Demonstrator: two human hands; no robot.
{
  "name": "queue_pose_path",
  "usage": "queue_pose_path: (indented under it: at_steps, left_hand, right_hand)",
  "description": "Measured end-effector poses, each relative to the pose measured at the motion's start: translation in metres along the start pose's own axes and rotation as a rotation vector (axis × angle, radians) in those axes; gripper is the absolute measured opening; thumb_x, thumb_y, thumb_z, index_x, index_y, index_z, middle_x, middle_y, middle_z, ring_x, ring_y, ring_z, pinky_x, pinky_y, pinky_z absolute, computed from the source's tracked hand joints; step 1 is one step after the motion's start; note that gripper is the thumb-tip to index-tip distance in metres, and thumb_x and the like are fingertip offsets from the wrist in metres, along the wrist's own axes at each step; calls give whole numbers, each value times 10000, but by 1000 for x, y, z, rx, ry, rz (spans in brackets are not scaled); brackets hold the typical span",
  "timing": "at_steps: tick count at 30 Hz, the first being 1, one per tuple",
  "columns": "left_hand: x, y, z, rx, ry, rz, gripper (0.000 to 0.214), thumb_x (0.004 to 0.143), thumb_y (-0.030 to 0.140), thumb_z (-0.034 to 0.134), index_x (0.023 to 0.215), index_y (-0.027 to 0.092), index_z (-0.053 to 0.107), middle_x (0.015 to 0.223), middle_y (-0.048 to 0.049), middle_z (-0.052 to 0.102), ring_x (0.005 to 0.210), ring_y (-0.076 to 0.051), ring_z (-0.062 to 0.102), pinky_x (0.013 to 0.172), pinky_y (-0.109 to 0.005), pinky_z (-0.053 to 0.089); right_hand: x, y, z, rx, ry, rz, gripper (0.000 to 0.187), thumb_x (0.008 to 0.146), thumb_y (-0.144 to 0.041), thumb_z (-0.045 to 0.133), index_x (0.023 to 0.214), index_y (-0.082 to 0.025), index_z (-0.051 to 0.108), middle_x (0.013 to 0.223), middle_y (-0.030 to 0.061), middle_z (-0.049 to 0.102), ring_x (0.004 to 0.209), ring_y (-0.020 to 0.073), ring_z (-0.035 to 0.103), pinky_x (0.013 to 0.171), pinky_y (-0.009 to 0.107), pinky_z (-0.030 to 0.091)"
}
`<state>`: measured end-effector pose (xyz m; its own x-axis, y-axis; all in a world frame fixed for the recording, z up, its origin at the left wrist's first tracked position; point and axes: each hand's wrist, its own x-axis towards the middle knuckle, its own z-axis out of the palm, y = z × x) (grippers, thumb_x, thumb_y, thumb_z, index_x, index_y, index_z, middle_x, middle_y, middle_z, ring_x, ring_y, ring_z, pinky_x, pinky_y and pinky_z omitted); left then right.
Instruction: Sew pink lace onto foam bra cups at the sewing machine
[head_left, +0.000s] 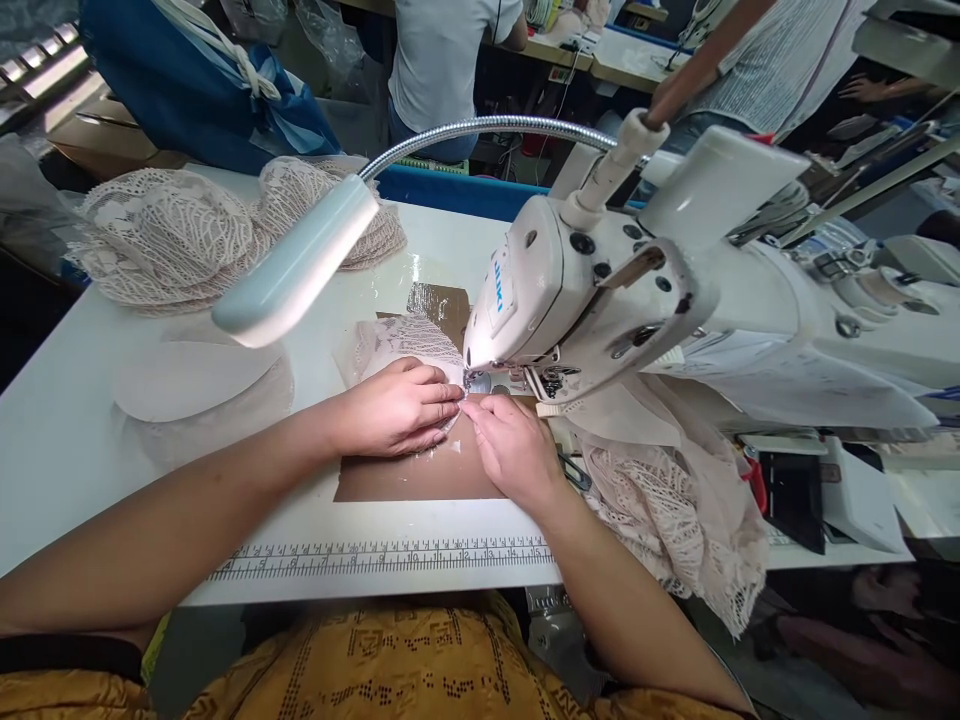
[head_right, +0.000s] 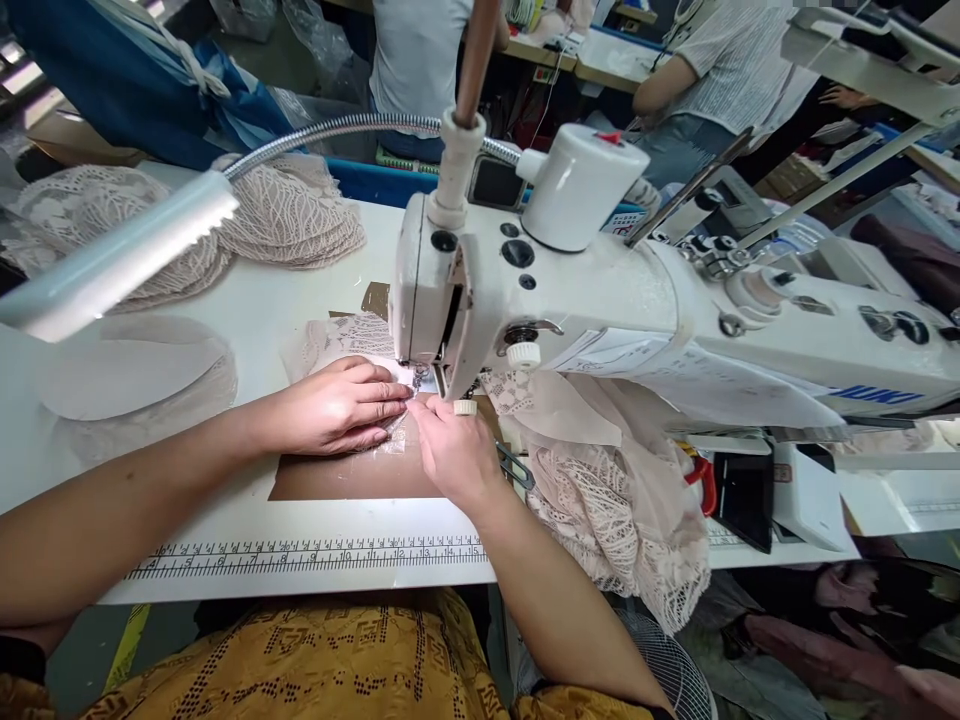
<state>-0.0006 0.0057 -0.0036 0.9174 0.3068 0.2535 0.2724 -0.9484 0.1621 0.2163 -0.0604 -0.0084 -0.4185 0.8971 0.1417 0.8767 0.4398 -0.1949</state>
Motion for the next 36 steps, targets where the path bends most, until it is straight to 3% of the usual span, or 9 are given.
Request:
queue_pose_path:
  at_steps: [13,25,31,36]
  left_hand:
    - [0,-3,-5,-13,-39,10,341,986,299,444,1230,136,619,1307,-131,622,1151,-284,551,961,-427,420]
    - [6,7,0,31,-16,-155,377,960,312,475,1256,112,594,1309,-145,608,1125,-293,535,899,-420,420]
    - [8,11,-3,71,-23,-179,371,967,353,466,1199,107,621,1288,-154,615,1094,-302,545,855,-421,431]
    - [1,5,-13,-71,-39,-131,358,939,397,520,1128,125,656,1268,-133,631,1096,-290,546,898,-417,450]
  right_hand:
    - [0,-4,1,-163,-52,-21,375,916,-126,437,1196,-204,674,898,81,655,735,196,551,647,320,377]
    - [7,-3,3,-185,6,24,397,888,-104,460,1223,-167,665,909,105,681,832,239,569,692,338,400]
    - [4,0,4,-128,62,23,395,904,-112,444,1226,-164,667,927,107,692,863,236,571,711,337,411]
    - [-3,2,2,-17,107,19,360,907,-134,454,1181,-180,682,984,79,702,862,216,591,746,321,438]
